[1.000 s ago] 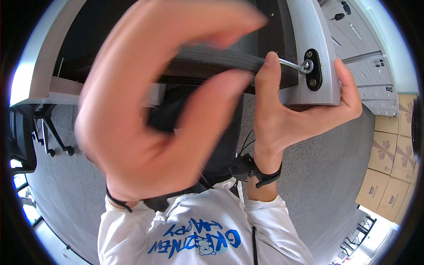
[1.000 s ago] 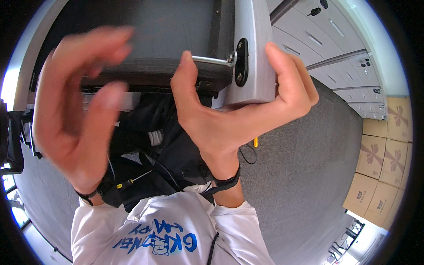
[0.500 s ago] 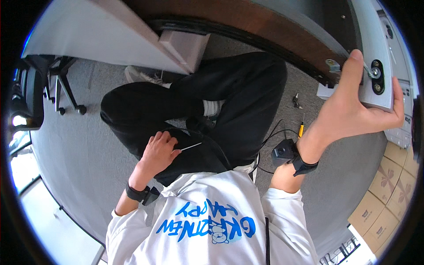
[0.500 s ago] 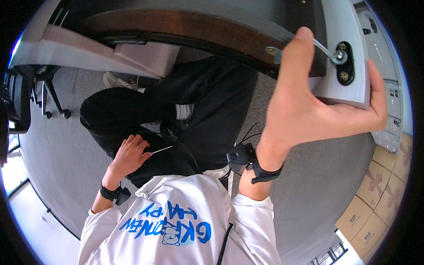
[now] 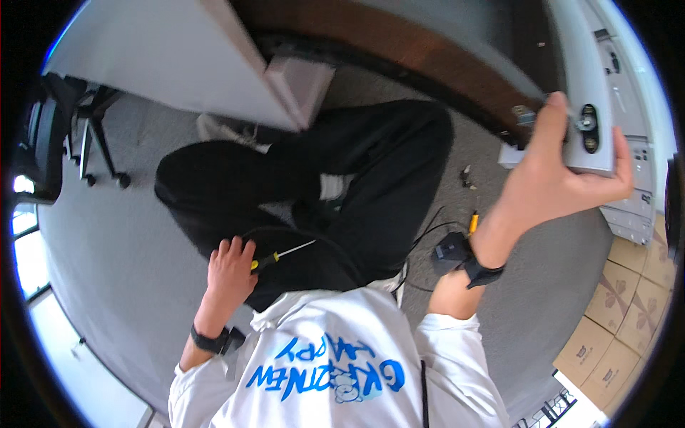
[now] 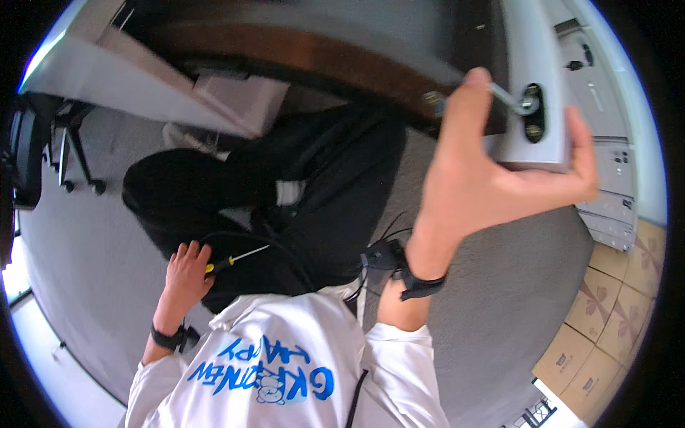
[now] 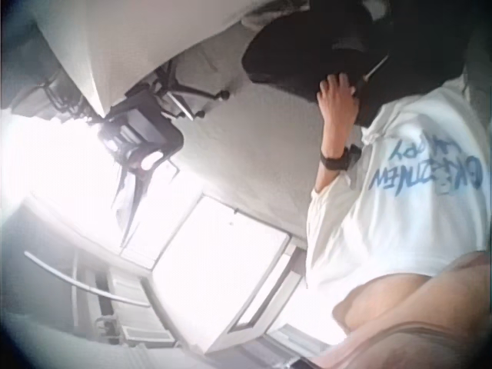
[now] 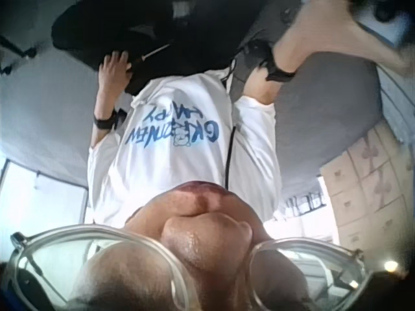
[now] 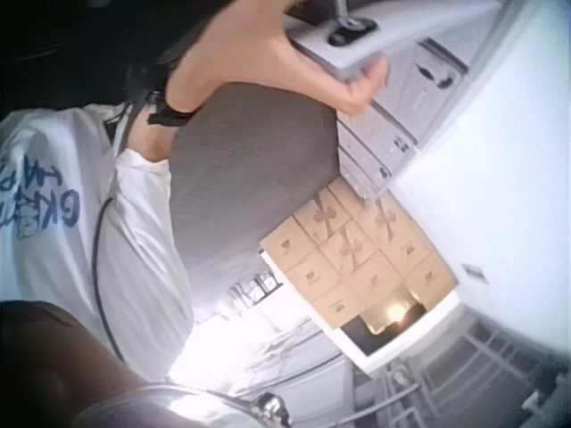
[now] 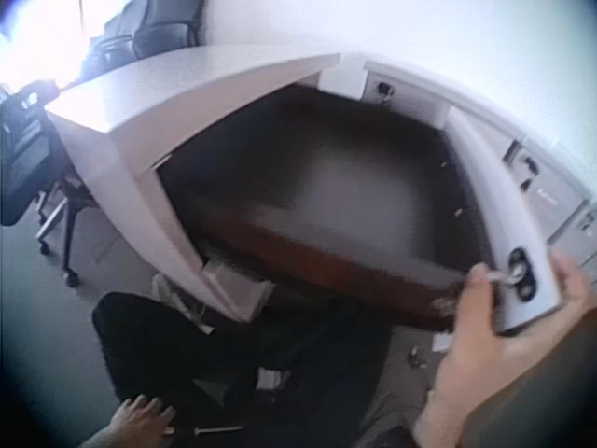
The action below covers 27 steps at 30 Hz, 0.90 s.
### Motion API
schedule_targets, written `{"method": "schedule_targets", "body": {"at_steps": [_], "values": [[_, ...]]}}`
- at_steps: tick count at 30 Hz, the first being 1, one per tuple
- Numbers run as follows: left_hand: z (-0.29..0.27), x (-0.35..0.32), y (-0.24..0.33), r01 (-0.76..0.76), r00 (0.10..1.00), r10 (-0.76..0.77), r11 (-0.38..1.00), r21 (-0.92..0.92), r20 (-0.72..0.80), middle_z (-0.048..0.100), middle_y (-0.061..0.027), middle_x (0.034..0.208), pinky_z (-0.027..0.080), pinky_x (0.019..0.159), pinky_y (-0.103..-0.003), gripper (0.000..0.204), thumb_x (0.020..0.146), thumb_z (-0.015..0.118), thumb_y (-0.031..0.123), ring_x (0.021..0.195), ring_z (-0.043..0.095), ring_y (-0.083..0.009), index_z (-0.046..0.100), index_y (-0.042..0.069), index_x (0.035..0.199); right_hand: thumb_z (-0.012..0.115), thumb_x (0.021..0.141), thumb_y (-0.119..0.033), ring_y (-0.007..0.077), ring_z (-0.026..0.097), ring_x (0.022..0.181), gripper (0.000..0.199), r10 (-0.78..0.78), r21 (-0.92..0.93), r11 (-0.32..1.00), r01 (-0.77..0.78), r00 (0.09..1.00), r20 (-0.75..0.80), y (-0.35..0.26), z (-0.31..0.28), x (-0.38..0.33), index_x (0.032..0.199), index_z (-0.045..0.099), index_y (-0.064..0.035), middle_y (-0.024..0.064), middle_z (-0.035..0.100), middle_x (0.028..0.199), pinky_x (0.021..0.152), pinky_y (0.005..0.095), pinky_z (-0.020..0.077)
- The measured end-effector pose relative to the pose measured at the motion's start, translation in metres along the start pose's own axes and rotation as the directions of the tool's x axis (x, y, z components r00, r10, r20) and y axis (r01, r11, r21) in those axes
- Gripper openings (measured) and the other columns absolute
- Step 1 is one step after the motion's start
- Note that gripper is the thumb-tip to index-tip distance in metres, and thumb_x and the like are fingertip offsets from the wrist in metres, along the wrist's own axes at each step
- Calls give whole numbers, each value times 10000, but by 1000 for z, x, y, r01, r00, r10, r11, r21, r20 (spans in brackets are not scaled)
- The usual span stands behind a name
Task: The person uses a screwdriver to tighten screws on a drawer side panel, then attaches a white drawer front by inserting and tightening screws into the mounting bracket. The drawer remains open during the process.
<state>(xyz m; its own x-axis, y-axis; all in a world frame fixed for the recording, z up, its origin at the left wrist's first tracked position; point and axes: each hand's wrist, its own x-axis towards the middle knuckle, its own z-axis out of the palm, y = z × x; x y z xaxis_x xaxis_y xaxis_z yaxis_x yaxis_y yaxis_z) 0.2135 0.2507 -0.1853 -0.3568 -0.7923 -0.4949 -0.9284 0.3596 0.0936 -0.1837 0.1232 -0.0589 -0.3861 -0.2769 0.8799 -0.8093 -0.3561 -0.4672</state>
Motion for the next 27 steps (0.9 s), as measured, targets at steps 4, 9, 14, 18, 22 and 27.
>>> {"method": "schedule_targets", "body": {"at_steps": [4, 9, 14, 18, 22, 27], "values": [[-23, 2, 7, -21, 999, 9, 972, -235, -50, 642, -140, 1098, 554, 806, -434, 440, 716, 805, 159, 994, 632, -375, 615, 49, 1098, 853, 815, -56, 251, 663, 1028, 641, 63, -25, 998, -63, 998, -17, -4, -1, 0, 1273, 406, -35, 185, 502, 1212, 863, 310, 630], [-92, -4, 21, -86, 991, 7, 798, -596, -133, 695, -182, 972, 561, 692, -366, 372, 795, 825, 163, 749, 694, -360, 632, 28, 1083, 849, 802, -18, 240, 650, 1031, 666, 117, -33, 993, -118, 993, -32, -7, 1, -2, 1291, 397, -36, 182, 501, 1205, 874, 316, 619], [-153, 20, 38, -522, 852, 278, 518, -678, -444, 688, -152, 858, 546, 650, -316, 371, 808, 795, 248, 699, 695, -278, 648, -20, 1020, 889, 731, -59, 259, 491, 1157, 787, 189, 22, 982, -188, 981, -44, -5, 1, -4, 1330, 380, -23, 134, 377, 1237, 1016, 419, 434], [-196, 44, 44, -678, 733, 364, 459, -575, -574, 674, -146, 790, 534, 584, -296, 345, 868, 724, 317, 622, 679, -234, 671, -19, 928, 908, 726, -113, 258, 454, 1176, 817, 144, -20, 989, -145, 989, -43, -2, 0, -4, 1339, 376, -20, 131, 358, 1240, 1034, 425, 403], [-217, 37, 27, -582, 812, 484, 708, -399, -326, 668, -108, 773, 505, 529, -295, 275, 815, 799, 227, 579, 664, -235, 699, 12, 954, 914, 729, -142, 248, 452, 1172, 828, 122, -29, 992, -123, 992, -33, 1, 0, -5, 1344, 373, -22, 130, 357, 1239, 1024, 415, 406], [-212, 9, 1, -301, 951, 285, 943, -142, -123, 654, -85, 740, 498, 515, -309, 282, 765, 841, 266, 572, 657, -242, 738, 48, 910, 906, 735, -125, 248, 471, 1155, 812, 120, -19, 992, -121, 992, -46, 2, 1, -6, 1343, 377, -27, 133, 374, 1245, 1009, 404, 437]]}}
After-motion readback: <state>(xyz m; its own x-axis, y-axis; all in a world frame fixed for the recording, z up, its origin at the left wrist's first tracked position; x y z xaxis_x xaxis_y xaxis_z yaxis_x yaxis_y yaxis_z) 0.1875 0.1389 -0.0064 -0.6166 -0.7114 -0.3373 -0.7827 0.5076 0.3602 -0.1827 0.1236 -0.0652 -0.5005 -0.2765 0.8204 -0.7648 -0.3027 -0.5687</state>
